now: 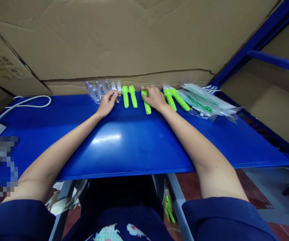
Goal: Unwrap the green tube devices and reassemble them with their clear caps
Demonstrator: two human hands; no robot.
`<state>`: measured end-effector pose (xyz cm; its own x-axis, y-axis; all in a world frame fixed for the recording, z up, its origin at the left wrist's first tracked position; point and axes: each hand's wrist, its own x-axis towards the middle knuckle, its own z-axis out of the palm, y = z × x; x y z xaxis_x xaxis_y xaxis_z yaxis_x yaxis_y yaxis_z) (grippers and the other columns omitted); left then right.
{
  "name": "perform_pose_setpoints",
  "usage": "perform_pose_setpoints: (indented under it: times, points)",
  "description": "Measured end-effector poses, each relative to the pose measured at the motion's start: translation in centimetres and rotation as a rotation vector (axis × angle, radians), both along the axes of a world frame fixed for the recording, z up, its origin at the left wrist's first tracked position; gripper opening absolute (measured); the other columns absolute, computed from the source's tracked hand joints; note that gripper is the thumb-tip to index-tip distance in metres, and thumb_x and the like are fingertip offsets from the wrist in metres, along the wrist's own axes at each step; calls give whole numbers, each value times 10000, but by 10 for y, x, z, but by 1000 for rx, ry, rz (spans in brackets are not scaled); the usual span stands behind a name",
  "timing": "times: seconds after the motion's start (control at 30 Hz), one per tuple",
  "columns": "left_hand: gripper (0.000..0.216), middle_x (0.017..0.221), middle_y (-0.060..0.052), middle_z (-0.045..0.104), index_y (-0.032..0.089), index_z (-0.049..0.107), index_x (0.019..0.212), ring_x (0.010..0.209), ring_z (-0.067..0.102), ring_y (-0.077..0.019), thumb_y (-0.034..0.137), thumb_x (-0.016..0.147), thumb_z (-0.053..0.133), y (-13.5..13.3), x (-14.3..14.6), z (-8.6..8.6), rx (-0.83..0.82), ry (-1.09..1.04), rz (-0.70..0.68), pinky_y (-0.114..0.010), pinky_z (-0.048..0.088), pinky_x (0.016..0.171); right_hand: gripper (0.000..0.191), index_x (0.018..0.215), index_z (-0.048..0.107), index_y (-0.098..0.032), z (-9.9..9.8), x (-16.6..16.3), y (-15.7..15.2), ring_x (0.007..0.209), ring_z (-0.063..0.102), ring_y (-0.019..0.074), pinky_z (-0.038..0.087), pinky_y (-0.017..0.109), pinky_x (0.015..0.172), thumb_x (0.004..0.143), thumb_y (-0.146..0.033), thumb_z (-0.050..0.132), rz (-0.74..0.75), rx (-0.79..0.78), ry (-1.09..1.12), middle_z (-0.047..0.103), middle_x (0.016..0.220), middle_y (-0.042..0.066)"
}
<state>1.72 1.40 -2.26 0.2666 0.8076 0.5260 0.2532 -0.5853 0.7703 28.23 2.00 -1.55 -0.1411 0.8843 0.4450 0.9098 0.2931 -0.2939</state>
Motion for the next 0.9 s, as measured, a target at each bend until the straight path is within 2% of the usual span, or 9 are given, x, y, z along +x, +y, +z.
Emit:
perform_pose_setpoints:
  times: [0.17, 0.37, 0.5, 0.73, 0.9]
  points:
    - [255, 1067, -66, 757, 163, 684, 1027, 784, 682, -112, 285, 1071, 463, -1, 0, 0, 13, 6, 5, -248, 540, 828, 444, 1329, 631, -121, 9, -2, -7, 1268, 627, 412, 517, 574, 1043, 928, -294, 551, -71, -26, -112, 670, 1384, 209]
    - [241, 1054, -67, 757, 158, 683, 1007, 705, 662, -93, 261, 1064, 473, -1, 1, 0, -9, -3, 5, -246, 543, 801, 506, 1414, 557, -86, 22, -9, -19, 1283, 608, 422, 509, 550, 1032, 939, -258, 544, -148, -110, -209, 622, 1414, 242]
    - [233, 1041, -61, 762, 166, 682, 1000, 691, 661, -94, 263, 1061, 479, -2, 1, 1, -19, 4, 17, -252, 550, 790, 486, 1399, 601, -94, 27, -11, -25, 1244, 631, 426, 516, 538, 1008, 953, -275, 531, -197, -135, -261, 620, 1391, 246]
    - [223, 1093, -75, 750, 159, 669, 971, 716, 672, -100, 248, 1050, 480, -4, 3, 2, -50, 12, -8, -250, 554, 757, 484, 1397, 645, -140, 33, -9, -31, 1205, 655, 397, 522, 468, 952, 967, -304, 498, -229, -155, -346, 669, 1363, 190]
    - [163, 1124, -76, 732, 164, 669, 1034, 784, 673, -122, 178, 1010, 508, -2, 3, 1, -23, 63, 40, -298, 561, 869, 460, 1392, 633, -156, 39, -20, -39, 1173, 662, 376, 509, 433, 883, 979, -268, 463, -260, -163, -440, 666, 1377, 191]
